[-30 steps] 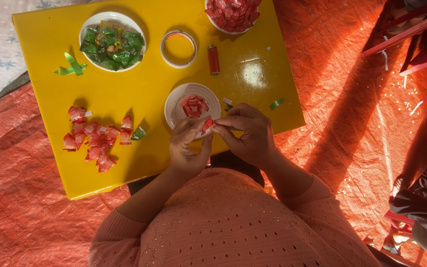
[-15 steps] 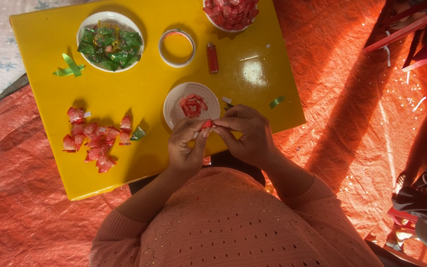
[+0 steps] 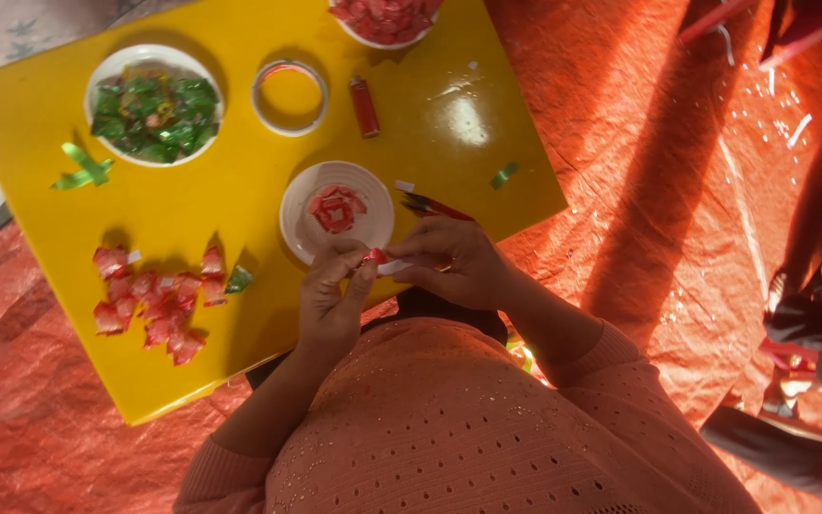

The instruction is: Attaching small red decorative pieces to a white lid to create a pattern.

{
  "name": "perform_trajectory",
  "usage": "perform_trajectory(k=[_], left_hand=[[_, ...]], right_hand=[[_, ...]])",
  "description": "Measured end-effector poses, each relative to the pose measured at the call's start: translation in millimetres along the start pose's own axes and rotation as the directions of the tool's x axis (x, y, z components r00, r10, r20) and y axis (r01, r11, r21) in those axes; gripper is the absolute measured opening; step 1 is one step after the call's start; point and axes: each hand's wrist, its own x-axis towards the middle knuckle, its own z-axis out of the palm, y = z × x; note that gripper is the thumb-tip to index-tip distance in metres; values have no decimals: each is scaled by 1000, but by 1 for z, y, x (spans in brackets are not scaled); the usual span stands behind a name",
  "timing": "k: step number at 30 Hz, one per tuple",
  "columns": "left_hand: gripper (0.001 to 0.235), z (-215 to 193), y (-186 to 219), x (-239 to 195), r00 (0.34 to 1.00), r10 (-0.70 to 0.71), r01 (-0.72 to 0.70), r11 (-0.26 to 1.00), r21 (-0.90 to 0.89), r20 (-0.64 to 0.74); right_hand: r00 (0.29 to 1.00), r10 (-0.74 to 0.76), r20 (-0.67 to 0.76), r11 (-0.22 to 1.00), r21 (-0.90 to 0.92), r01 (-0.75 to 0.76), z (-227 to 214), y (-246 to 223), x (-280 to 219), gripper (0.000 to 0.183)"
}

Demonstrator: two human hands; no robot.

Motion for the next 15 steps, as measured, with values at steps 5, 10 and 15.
perform_trajectory(k=[5, 10, 15], left_hand=[[25, 6, -4, 1, 970, -220, 232, 966, -117, 107], [39, 20, 8, -3, 864, -477, 503, 839, -209, 164], [33, 19, 3, -3, 867, -489, 498, 841, -212, 97]], right_hand=[[994, 91, -62, 995, 54, -88, -20, 40, -19, 26], [983, 100, -154, 995, -12, -103, -41, 71, -16, 18], [983, -8, -186, 722, -681, -123, -58, 132, -26, 42]])
